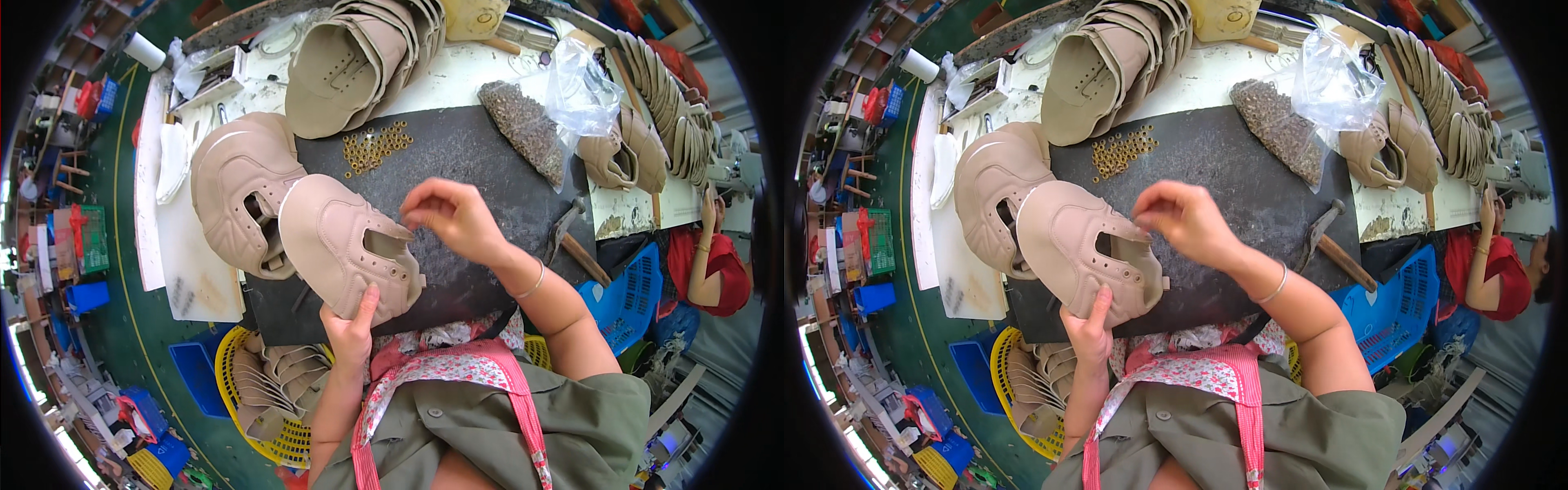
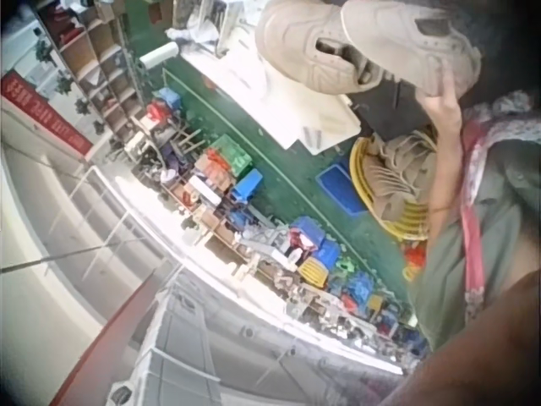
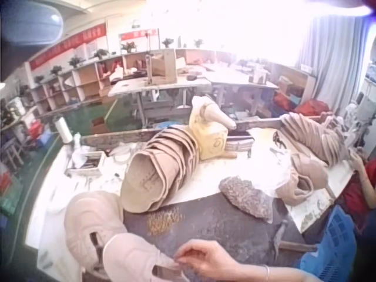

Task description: The person assembles shoe uppers by picking up metal eyelets from the workbench and inserting them into the holes of the shoe uppers by hand.

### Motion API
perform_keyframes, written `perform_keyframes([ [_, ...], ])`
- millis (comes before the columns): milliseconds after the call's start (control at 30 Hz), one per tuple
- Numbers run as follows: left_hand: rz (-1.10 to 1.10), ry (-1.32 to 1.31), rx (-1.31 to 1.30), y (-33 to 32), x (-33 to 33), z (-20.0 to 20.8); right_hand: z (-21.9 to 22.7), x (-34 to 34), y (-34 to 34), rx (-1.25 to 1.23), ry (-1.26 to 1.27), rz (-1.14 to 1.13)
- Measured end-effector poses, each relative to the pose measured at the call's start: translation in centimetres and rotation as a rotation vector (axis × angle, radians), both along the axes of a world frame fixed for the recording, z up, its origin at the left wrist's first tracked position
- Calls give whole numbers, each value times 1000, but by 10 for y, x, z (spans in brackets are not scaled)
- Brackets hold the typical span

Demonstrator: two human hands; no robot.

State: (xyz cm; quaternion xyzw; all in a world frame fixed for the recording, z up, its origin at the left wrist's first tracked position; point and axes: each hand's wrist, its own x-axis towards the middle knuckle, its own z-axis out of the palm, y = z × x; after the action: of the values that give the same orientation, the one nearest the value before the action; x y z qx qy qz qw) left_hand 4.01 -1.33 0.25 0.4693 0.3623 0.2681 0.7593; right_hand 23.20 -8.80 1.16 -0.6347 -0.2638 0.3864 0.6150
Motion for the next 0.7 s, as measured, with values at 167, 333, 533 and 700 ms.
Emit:
perform_keyframes([
  [167, -34, 51, 119, -1, 2, 1, 5, -30, -6, 139, -100, 1],
  [333, -37, 57, 134, -2, 1, 1, 4, -30, -9, 125, -165, 128],
  [533, -62, 67, 197, -3, 2, 3, 3, -24, -9, 38, 166, 212],
  [700, -183, 122, 308, 0, -1, 1, 6, -24, -5, -29, 457, 156],
])
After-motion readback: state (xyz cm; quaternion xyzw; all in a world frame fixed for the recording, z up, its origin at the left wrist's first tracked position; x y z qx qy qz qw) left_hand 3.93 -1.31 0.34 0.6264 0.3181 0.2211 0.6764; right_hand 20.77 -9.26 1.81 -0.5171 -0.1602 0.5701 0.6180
